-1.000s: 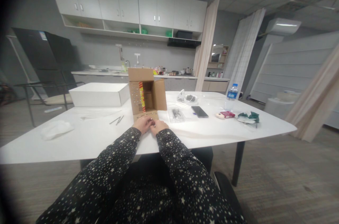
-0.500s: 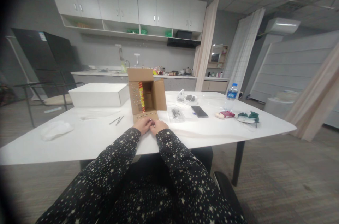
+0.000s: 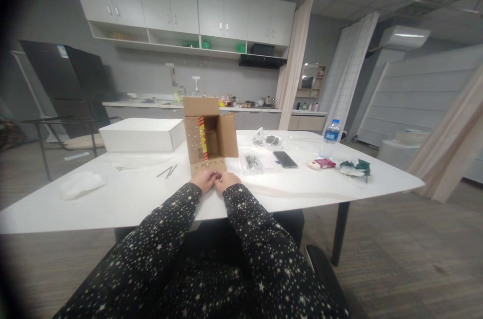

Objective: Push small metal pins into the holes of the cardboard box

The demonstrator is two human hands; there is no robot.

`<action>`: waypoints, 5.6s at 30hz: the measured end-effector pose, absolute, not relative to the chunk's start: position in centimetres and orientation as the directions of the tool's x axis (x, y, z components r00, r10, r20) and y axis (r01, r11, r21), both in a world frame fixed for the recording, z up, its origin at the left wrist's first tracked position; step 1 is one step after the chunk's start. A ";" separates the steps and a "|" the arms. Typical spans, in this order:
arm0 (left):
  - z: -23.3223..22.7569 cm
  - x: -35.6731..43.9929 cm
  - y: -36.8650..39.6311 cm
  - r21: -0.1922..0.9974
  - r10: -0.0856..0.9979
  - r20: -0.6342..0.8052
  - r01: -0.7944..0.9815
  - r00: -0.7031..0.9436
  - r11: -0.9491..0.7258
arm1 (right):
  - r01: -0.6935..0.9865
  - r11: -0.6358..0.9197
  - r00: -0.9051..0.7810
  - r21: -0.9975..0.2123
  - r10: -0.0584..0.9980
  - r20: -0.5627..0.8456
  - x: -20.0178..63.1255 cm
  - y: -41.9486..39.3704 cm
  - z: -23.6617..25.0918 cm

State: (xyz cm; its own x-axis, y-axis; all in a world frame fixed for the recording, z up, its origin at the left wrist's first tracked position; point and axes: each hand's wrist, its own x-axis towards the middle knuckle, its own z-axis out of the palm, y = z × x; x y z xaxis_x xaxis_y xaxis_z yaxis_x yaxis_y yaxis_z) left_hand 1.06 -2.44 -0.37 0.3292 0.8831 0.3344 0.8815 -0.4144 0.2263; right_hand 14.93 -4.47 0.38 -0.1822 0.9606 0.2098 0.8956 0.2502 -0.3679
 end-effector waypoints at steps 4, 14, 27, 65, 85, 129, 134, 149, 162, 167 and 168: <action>-0.3 1.0 -2.4 0.215 0.881 0.335 0.883 0.335 -0.418 | 0.902 0.234 -0.173 -0.363 0.966 0.192 14.8 -4.5 0.5; -0.1 1.0 -2.4 0.176 0.854 0.413 0.893 0.315 -0.415 | 0.908 0.222 -0.166 -0.356 0.969 0.182 14.5 -4.4 0.7; 0.4 1.0 -2.5 0.185 0.847 0.456 0.903 0.272 -0.389 | 0.896 0.248 -0.184 -0.367 0.962 0.203 14.8 -4.4 0.5; 0.1 1.0 -2.2 0.163 0.859 0.433 0.913 0.275 -0.374 | 0.895 0.237 -0.169 -0.378 0.964 0.205 14.7 -4.3 0.4; 0.7 1.1 -2.7 0.201 0.876 0.434 0.925 0.210 -0.321 | 0.896 0.227 -0.162 -0.382 0.967 0.196 14.6 -4.5 0.5; 1.7 1.5 -3.3 0.243 0.887 0.399 0.905 0.234 -0.348 | 0.903 0.244 -0.190 -0.354 0.965 0.180 14.7 -4.6 0.6; 1.7 1.5 -3.3 0.220 0.879 0.409 0.909 0.245 -0.355 | 0.902 0.247 -0.191 -0.355 0.964 0.185 14.7 -4.5 0.5; 1.3 1.5 -2.9 0.154 0.863 0.438 0.925 0.252 -0.348 | 0.896 0.275 -0.211 -0.349 0.955 0.210 14.8 -4.1 0.1; 0.6 2.3 -1.8 0.125 0.813 0.501 0.905 0.297 -0.408 | 0.910 0.250 -0.197 -0.331 0.963 0.186 14.7 -4.6 0.6; 0.6 2.4 -1.5 0.094 0.778 0.528 0.887 0.340 -0.452 | 0.907 0.257 -0.205 -0.334 0.962 0.183 14.7 -4.6 0.6; 0.6 2.5 -1.5 0.088 0.772 0.532 0.884 0.347 -0.458 | 0.906 0.258 -0.207 -0.335 0.961 0.182 14.7 -4.6 0.6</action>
